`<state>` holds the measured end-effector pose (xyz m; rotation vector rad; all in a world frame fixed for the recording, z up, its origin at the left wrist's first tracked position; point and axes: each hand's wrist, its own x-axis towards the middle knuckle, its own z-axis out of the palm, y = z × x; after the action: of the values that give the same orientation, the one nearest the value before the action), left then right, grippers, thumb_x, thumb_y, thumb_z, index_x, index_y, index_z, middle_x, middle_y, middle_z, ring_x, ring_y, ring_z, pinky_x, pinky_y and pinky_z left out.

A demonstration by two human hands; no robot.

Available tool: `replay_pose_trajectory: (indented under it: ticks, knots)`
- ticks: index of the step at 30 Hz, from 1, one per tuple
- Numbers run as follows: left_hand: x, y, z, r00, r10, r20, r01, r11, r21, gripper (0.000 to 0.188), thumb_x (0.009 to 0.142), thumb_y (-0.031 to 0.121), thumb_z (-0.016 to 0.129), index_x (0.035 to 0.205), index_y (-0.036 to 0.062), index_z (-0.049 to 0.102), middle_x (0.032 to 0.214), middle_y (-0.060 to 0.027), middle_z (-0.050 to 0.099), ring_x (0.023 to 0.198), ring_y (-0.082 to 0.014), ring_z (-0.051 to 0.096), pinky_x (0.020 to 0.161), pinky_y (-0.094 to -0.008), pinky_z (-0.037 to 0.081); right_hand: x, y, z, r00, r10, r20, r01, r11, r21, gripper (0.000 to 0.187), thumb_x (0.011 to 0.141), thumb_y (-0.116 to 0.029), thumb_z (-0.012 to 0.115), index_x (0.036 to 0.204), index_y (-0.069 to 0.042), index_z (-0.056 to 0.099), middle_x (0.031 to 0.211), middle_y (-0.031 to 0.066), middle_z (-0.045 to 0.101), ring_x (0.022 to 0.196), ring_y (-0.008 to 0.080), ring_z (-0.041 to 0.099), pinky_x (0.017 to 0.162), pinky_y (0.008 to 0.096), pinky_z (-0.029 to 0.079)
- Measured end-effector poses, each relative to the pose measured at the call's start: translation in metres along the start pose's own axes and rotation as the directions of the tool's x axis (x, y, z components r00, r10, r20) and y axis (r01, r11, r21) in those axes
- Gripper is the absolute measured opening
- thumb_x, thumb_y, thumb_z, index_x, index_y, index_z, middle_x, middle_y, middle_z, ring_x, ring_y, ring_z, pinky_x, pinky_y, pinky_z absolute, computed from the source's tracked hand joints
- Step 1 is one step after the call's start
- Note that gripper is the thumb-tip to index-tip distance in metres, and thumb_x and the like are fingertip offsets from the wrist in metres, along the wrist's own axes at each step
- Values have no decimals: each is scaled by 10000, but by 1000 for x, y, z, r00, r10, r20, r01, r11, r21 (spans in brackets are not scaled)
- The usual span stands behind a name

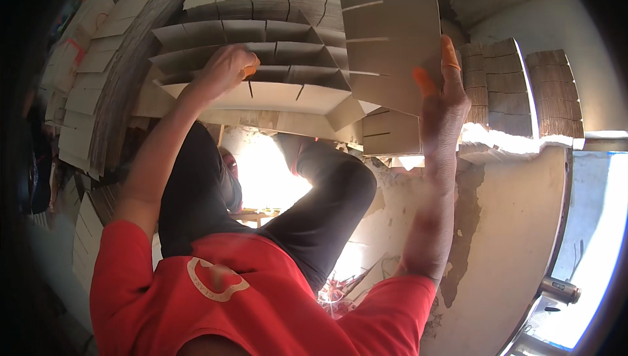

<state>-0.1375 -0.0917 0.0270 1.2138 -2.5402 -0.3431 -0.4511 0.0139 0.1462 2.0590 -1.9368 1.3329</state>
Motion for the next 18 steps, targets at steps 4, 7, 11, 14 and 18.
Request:
replay_pose_trajectory:
  ticks: [4,7,11,14,18]
  knots:
    - [-7,-6,2,979,56,-198,-87,984,-153,293,768,69,693,1039,-35,660,916,-178,652,870,-324,600,794,-380,485,5,-21,-3,980,197,41,-201,941,272,534,866,98,553,1376,-8,434,1382,113,495,1212,165,504,1001,292,432]
    - [-28,-4,-14,955,-128,-266,62,968,-242,349,773,105,714,1091,-23,654,930,-163,643,883,-303,602,786,-368,484,6,-21,-1,982,141,126,-173,939,298,547,865,83,570,1384,-5,422,1382,108,496,1183,152,519,989,283,435]
    - [-49,1,-28,966,-179,-188,144,971,-189,388,752,119,740,1103,-19,649,986,-137,641,893,-285,594,789,-365,477,6,-22,15,952,111,285,-218,901,376,568,865,61,586,1398,-28,414,1371,114,509,1166,132,522,975,265,436]
    - [-58,-2,-27,951,-97,-295,53,987,-154,380,749,131,745,1082,-24,648,1010,-133,641,897,-275,589,794,-373,471,7,-30,30,934,81,348,-192,935,297,586,860,45,599,1406,-69,418,1376,107,509,1174,126,522,970,255,437]
    - [-61,11,-21,905,205,-372,-221,975,0,336,737,121,744,1026,-24,653,1018,-131,644,887,-266,586,776,-384,470,6,-28,39,952,-30,303,-24,985,171,595,853,32,614,1402,-107,432,1388,75,503,1174,129,535,959,255,445]
